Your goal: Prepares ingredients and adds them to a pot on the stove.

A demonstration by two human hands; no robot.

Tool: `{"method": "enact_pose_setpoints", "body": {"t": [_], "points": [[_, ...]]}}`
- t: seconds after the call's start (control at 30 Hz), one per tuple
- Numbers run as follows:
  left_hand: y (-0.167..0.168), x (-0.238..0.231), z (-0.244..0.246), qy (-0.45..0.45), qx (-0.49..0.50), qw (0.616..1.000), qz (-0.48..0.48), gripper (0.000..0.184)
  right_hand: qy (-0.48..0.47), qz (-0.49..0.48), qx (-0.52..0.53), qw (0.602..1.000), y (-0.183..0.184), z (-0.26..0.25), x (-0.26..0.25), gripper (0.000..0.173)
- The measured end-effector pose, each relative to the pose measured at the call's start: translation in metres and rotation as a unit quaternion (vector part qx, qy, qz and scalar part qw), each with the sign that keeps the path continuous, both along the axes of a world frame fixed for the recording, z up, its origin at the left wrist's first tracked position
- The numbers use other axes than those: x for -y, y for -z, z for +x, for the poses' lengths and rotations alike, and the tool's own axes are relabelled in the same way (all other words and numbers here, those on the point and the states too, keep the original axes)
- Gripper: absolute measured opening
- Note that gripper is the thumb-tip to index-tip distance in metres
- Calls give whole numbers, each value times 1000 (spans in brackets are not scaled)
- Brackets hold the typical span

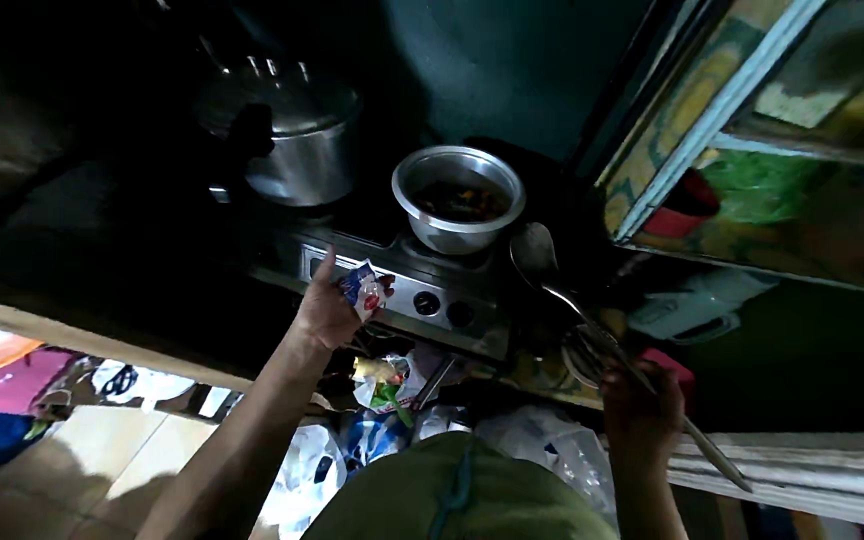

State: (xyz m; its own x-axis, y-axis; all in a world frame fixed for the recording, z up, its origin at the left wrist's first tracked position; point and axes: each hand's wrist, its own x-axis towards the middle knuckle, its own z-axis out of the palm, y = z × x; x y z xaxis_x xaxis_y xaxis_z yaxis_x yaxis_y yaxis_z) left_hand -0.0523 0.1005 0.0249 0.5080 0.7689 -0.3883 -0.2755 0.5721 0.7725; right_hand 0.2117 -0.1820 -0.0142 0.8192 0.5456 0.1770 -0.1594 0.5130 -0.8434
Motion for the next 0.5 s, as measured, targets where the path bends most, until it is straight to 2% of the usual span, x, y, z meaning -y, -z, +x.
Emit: {"method": "enact_pose_setpoints", "body": {"t": [0.07, 0.23, 0.3, 0.4, 0.5], "points": [[-1, -13, -8, 3, 31, 999, -22, 87, 16, -5, 0, 1000, -2, -13, -6, 60], [0, -31, -4, -5, 122, 983, -135, 55, 66, -29, -30, 997, -3, -52, -15, 57], [-3, -35, 8, 14, 162, 969, -186, 54, 67, -42, -6, 997, -1, -63, -14, 57], [-9, -48, 32, 59, 179, 962, -199, 50, 63, -43, 1, 997, -1, -74, -10, 59], [-29, -64, 57, 14, 167, 970, -175, 46, 55, -38, 9, 998, -2, -78, -4, 58]]}}
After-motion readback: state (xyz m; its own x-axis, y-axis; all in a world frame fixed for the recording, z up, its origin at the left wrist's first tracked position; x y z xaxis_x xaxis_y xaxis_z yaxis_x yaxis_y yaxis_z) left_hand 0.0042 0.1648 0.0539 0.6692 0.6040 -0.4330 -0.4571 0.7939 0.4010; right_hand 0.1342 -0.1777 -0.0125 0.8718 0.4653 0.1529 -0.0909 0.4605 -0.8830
